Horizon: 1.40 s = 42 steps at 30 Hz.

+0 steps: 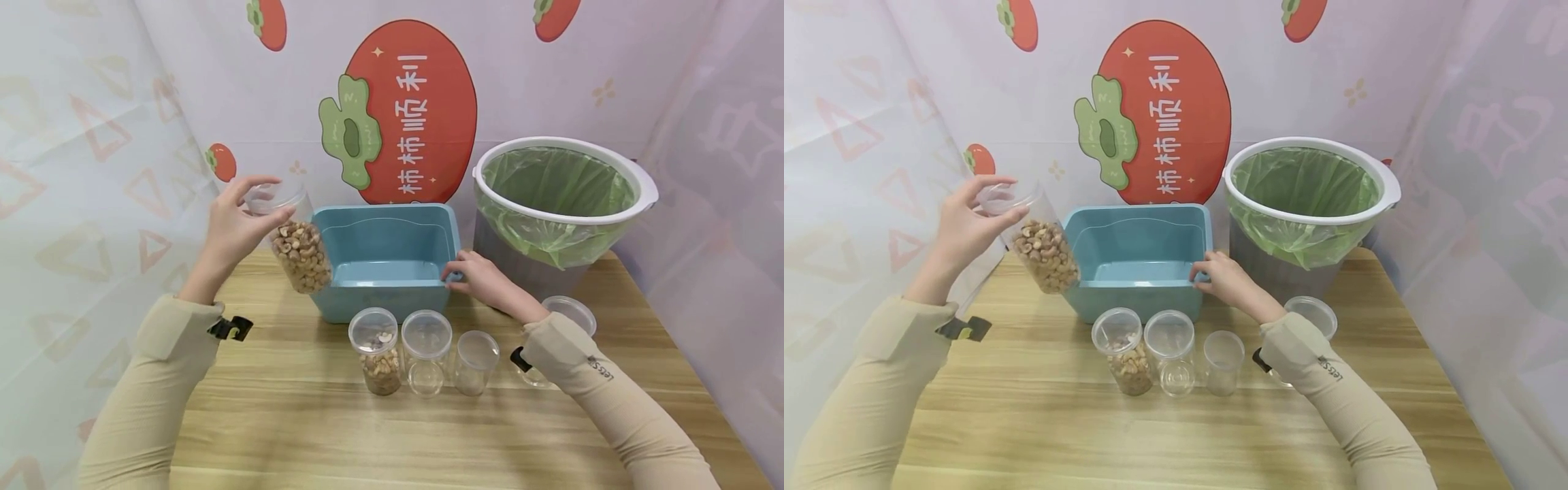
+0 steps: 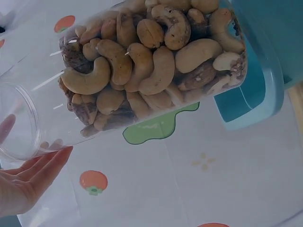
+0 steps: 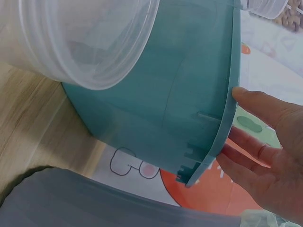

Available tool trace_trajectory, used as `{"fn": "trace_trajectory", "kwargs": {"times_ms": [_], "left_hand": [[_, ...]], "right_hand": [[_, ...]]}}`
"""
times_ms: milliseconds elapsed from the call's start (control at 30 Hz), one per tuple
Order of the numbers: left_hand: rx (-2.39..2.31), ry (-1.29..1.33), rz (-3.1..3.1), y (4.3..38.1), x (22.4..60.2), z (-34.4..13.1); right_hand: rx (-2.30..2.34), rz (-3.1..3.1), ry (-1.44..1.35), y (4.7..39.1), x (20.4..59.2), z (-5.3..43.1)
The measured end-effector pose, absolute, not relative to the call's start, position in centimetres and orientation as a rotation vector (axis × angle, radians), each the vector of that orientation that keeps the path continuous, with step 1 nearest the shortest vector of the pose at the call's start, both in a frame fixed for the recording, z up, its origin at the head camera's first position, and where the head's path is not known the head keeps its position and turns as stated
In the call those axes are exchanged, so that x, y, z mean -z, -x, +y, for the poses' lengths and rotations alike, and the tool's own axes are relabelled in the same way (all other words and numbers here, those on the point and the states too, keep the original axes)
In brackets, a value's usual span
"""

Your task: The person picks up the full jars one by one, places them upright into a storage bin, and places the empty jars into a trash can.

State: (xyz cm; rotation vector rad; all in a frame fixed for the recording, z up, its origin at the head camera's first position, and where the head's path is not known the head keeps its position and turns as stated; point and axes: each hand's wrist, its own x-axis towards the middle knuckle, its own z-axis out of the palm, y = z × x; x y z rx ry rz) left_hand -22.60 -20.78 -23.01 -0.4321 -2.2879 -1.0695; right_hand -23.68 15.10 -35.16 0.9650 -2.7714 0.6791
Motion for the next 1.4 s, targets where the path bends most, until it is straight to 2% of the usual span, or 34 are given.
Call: {"fn": "trace_trajectory", "kwargs": {"times_ms": [333, 667, 1400], "left_hand": [[1.067, 0.371, -2.348, 28.0, 23.7, -19.3], [1.022, 0.360, -2.535, 32.0, 25.9, -17.6], [0.938, 0.456, -2.812, 34.0, 31.2, -16.3]], "right_hand": [[-0.679, -2.780, -0.961, 23.7, 35.1, 14.9], [-0.664, -2.772, -0.952, 23.7, 35.1, 14.9], [-0.640, -2.778, -0.950, 23.8, 35.3, 14.9]]}}
